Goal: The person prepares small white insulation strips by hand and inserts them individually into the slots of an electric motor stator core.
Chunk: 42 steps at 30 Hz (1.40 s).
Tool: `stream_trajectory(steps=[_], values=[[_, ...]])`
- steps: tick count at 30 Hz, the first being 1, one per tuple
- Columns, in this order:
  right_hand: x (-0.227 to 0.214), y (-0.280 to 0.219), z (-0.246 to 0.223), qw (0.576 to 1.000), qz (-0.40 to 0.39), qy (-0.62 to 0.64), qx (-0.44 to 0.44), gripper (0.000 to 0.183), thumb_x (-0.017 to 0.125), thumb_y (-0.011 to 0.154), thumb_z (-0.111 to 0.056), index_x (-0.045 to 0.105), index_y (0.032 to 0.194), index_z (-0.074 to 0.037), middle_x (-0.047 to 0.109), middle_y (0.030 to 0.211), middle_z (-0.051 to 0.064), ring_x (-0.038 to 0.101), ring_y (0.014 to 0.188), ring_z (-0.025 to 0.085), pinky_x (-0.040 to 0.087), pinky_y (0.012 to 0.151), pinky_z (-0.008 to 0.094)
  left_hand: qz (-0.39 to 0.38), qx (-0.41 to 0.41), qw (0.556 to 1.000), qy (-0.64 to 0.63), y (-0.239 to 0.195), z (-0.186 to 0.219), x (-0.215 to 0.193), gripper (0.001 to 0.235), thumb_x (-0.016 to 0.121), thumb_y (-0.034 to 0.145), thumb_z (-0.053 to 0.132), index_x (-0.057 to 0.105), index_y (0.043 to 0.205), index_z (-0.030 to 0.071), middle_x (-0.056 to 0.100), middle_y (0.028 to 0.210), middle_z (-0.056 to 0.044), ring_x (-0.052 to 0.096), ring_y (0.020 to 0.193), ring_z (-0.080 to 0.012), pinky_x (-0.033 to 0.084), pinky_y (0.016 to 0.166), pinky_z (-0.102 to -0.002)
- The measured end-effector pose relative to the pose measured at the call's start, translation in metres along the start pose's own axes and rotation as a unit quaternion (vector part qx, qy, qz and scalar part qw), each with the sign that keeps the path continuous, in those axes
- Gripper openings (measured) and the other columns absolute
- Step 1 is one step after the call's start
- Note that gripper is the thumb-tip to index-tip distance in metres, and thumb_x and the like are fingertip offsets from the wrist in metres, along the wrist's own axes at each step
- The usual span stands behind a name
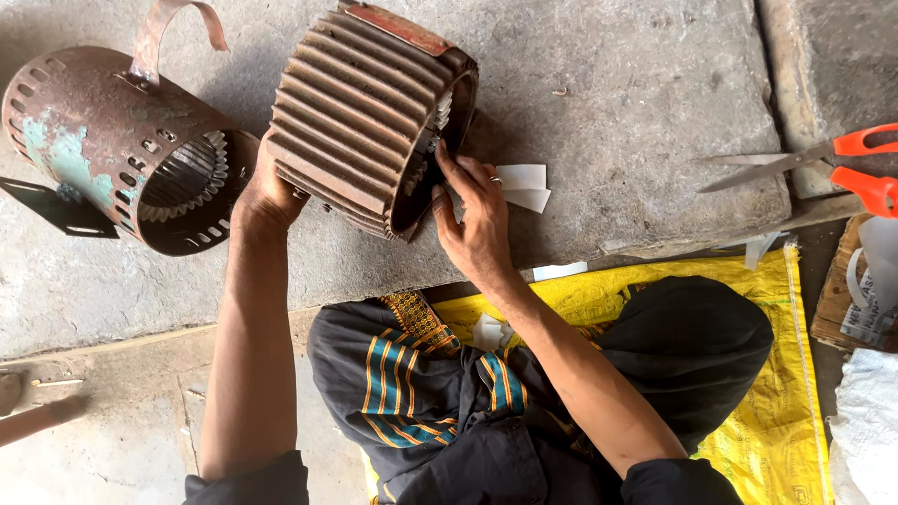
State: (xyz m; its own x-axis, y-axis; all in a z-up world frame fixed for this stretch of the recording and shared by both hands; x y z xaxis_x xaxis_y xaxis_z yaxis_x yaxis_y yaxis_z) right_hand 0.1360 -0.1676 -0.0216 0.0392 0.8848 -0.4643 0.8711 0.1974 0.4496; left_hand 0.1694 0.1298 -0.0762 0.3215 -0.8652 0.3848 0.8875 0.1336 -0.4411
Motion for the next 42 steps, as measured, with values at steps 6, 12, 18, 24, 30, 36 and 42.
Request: stream_trajectory(steps=[6, 12, 18, 24, 30, 36, 42], values=[[0.01, -0.002, 0.029, 0.984, 0.04, 0.12, 0.129, 0.038, 0.064, 0.105, -0.007, 0.061, 0.142, -0.015, 0.072, 0.116, 0.005, 0.058, 0.067, 0.007, 0.055, 0.054, 0.018, -0.005, -0.007, 1.0, -0.018, -0.003, 0.002, 0.002, 0.034, 0.061, 0.103, 0.018, 0.064, 0.128, -0.004, 0.071, 0.112, -0.013, 0.07, 0.099, -0.0221, 0.061, 0.087, -0.038], [0.011, 0.009, 0.032, 0.989, 0.044, 0.082, 0.113, 0.029, 0.067, 0.102, -0.003, 0.068, 0.131, -0.01, 0.074, 0.107, 0.007, 0.065, 0.07, 0.008, 0.056, 0.052, 0.017, 0.023, -0.017, 1.0, -0.004, -0.001, -0.002, -0.003, 0.037, 0.061, 0.103, 0.023, 0.066, 0.127, -0.005, 0.071, 0.111, -0.015, 0.072, 0.095, -0.0233, 0.062, 0.083, -0.039], [0.002, 0.037, 0.026, 0.99, 0.05, 0.092, 0.093, 0.009, 0.072, 0.101, -0.005, 0.071, 0.109, -0.007, 0.077, 0.1, 0.008, 0.075, 0.076, 0.012, 0.062, 0.061, 0.024, 0.017, -0.013, 1.0, -0.004, -0.004, 0.0, 0.002, 0.036, 0.061, 0.101, 0.022, 0.066, 0.126, -0.003, 0.072, 0.111, -0.015, 0.072, 0.097, -0.0247, 0.063, 0.084, -0.041], [0.009, 0.04, 0.025, 0.999, 0.029, -0.027, 0.007, 0.006, 0.068, 0.103, -0.004, 0.065, 0.108, -0.003, 0.073, 0.096, 0.011, 0.074, 0.078, 0.018, 0.063, 0.063, 0.028, 0.036, -0.015, 0.999, 0.006, -0.005, -0.001, 0.002, 0.037, 0.061, 0.101, 0.022, 0.065, 0.128, -0.004, 0.071, 0.111, -0.015, 0.072, 0.098, -0.0252, 0.063, 0.084, -0.042], [0.019, 0.033, 0.029, 0.998, 0.041, -0.043, -0.002, 0.008, 0.064, 0.106, 0.002, 0.064, 0.113, -0.002, 0.073, 0.1, 0.013, 0.076, 0.083, 0.019, 0.062, 0.068, 0.028, 0.023, -0.006, 1.0, 0.017, -0.006, -0.001, 0.003, 0.038, 0.062, 0.101, 0.02, 0.063, 0.13, -0.006, 0.069, 0.111, -0.016, 0.071, 0.097, -0.0256, 0.062, 0.083, -0.042], [0.006, 0.027, 0.028, 0.998, 0.044, 0.017, 0.034, 0.013, 0.072, 0.099, -0.005, 0.068, 0.11, -0.003, 0.076, 0.104, 0.012, 0.078, 0.09, 0.019, 0.067, 0.072, 0.028, 0.018, -0.006, 1.0, -0.013, -0.005, -0.002, 0.001, 0.038, 0.061, 0.102, 0.019, 0.062, 0.131, -0.006, 0.069, 0.113, -0.016, 0.071, 0.099, -0.0253, 0.063, 0.086, -0.041], [0.015, 0.03, 0.032, 0.998, 0.056, -0.027, -0.011, 0.007, 0.07, 0.103, -0.004, 0.067, 0.109, -0.004, 0.077, 0.098, 0.011, 0.079, 0.085, 0.018, 0.064, 0.067, 0.026, 0.02, -0.008, 1.0, -0.012, -0.006, -0.001, 0.003, 0.038, 0.06, 0.102, 0.018, 0.062, 0.131, -0.006, 0.067, 0.115, -0.016, 0.07, 0.1, -0.0258, 0.063, 0.086, -0.042]])
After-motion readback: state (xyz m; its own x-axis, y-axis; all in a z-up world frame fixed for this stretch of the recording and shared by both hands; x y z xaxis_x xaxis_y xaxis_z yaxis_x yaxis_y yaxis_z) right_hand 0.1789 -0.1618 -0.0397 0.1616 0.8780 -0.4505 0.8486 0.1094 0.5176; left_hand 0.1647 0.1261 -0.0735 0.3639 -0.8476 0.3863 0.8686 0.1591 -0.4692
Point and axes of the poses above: each hand's wrist, its own y-axis towards the middle knuckle, its own x-axis out of the palm, z = x × y, the point moved 5 cm from there along y, towards the middle knuckle
